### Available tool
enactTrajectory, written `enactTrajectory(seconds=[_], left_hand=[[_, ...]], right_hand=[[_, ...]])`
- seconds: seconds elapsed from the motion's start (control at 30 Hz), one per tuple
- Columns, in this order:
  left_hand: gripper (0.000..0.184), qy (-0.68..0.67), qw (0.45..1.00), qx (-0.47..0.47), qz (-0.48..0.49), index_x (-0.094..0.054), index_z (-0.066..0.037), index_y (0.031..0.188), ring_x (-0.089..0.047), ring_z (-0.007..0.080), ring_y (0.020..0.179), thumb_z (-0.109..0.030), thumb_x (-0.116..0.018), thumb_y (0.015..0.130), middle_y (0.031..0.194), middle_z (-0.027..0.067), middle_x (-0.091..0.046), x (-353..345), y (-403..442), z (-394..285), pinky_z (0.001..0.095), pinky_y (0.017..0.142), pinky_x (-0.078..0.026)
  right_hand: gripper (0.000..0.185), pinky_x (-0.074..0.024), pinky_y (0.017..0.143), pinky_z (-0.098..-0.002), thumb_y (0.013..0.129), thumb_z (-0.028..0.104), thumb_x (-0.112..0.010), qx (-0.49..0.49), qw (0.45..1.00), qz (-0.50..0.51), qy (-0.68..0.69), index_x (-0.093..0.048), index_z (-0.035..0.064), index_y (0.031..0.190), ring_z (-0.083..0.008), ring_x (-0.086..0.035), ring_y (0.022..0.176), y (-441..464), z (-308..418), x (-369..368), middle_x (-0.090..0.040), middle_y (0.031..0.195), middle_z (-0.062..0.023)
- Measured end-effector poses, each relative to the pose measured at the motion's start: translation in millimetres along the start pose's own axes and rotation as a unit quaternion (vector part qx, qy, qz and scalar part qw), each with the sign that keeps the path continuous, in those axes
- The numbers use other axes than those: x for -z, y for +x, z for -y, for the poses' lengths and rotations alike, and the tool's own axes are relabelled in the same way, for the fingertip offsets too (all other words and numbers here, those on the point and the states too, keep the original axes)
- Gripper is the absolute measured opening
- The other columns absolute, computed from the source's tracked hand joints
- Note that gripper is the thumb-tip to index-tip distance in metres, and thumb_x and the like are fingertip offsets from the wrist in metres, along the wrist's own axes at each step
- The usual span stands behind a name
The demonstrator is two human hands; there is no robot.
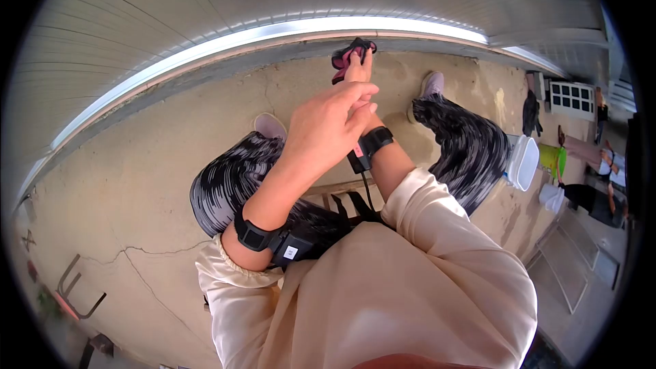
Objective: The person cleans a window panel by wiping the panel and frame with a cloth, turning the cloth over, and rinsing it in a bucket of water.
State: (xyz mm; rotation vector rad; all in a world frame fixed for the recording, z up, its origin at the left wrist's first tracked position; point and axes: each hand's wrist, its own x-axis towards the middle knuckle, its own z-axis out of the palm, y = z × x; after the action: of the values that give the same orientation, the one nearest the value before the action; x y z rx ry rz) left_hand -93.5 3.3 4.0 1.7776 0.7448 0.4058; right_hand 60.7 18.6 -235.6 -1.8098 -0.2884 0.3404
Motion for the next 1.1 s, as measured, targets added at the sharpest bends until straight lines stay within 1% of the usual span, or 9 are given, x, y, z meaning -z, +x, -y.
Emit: enactTrajectory(seconds=[0.37,0.57,0.67,0.7,0.87,0.93,1.0,1.03,1.1], left_hand=[[0.021,0.018,0.99,-0.069,-0.12,-0.061,-0.008,0.102,-0.064,0.0189,0.079,-0.017,-0.058,0.083,0.09,0.0078,-0.065,16,-6,3,0.029,0.066,-0.05],[0.021,-0.033,0.987,-0.065,-0.146,-0.06,-0.005,0.101,-0.063,0.0211,0.082,-0.015,-0.058,0.082,0.09,0.0091,-0.065,29,-10,-3,0.0302,0.068,-0.05],[0.023,-0.018,0.984,-0.068,-0.165,-0.059,-0.005,0.102,-0.063,0.0217,0.082,-0.014,-0.058,0.081,0.092,0.0087,-0.064,35,-8,1,0.0315,0.068,-0.05],[0.023,0.0,0.981,-0.067,-0.183,-0.059,-0.005,0.102,-0.063,0.0217,0.082,-0.014,-0.058,0.081,0.092,0.0087,-0.064,40,-8,3,0.0315,0.068,-0.05],[0.027,0.004,0.941,-0.097,-0.323,-0.056,-0.007,0.106,-0.059,0.0245,0.091,-0.009,-0.058,0.079,0.105,0.0079,-0.058,46,-5,4,0.0339,0.074,-0.049],[0.03,0.003,0.927,-0.104,-0.361,-0.056,-0.009,0.107,-0.055,0.0267,0.098,-0.009,-0.058,0.077,0.111,0.0062,-0.055,51,-6,1,0.034,0.079,-0.046],[0.032,0.017,0.926,-0.087,-0.367,-0.054,-0.008,0.109,-0.054,0.0278,0.1,-0.01,-0.059,0.077,0.113,0.0076,-0.053,46,-6,-1,0.035,0.082,-0.045],[0.035,0.033,0.918,-0.11,-0.38,-0.053,-0.008,0.111,-0.052,0.0297,0.103,-0.01,-0.059,0.076,0.115,0.0094,-0.052,42,-4,1,0.0355,0.084,-0.044],[0.042,0.075,0.906,-0.151,-0.388,-0.051,-0.005,0.116,-0.051,0.0293,0.106,-0.013,-0.062,0.076,0.116,0.0145,-0.052,37,6,12,0.0339,0.083,-0.043]], right_hand=[[0.071,-0.0324,0.096,-0.0394,0.084,0.024,-0.053,-0.021,0.987,0.097,-0.129,-0.015,0.0018,0.14,-0.0403,-0.042,0.111,-94,61,-105,-0.04,0.119,-0.0298],[0.069,-0.0374,0.091,-0.0405,0.083,0.025,-0.054,0.047,0.934,0.294,-0.198,-0.019,0.0099,0.141,-0.0382,-0.048,0.104,-150,65,-147,-0.044,0.115,-0.023],[0.056,-0.0404,0.088,-0.031,0.081,0.019,-0.058,0.044,0.902,0.417,-0.105,-0.04,0.0072,0.132,-0.0243,-0.055,0.102,-146,48,-167,-0.055,0.117,-0.0158],[0.052,-0.0421,0.085,-0.0268,0.082,0.013,-0.056,-0.07,0.872,0.484,-0.015,-0.043,0.0085,0.132,-0.0172,-0.056,0.096,-144,68,-158,-0.057,0.114,-0.0103],[0.045,-0.0433,0.079,-0.0268,0.079,0.011,-0.057,-0.2,0.893,0.388,0.109,-0.046,0.0014,0.122,-0.0156,-0.056,0.091,-123,97,-90,-0.058,0.101,-0.0079],[0.039,-0.0447,0.08,-0.0311,0.085,0.023,-0.045,-0.218,0.678,0.562,0.42,-0.048,0.0032,0.118,-0.02,-0.056,0.094,-107,114,-47,-0.057,0.108,-0.0086],[0.039,-0.0463,0.08,-0.0335,0.089,0.029,-0.036,-0.289,0.656,0.537,0.444,-0.051,0.0044,0.115,-0.0218,-0.057,0.095,-102,157,-10,-0.057,0.111,-0.0091],[0.04,-0.0473,0.079,-0.0338,0.09,0.03,-0.032,-0.353,0.769,0.418,0.33,-0.052,0.0048,0.114,-0.0215,-0.058,0.096,-96,177,19,-0.058,0.11,-0.0093],[0.038,-0.0487,0.079,-0.0343,0.088,0.024,-0.033,-0.305,0.791,0.37,0.38,-0.051,0.0003,0.112,-0.0217,-0.06,0.097,-61,156,51,-0.061,0.105,-0.0133]])
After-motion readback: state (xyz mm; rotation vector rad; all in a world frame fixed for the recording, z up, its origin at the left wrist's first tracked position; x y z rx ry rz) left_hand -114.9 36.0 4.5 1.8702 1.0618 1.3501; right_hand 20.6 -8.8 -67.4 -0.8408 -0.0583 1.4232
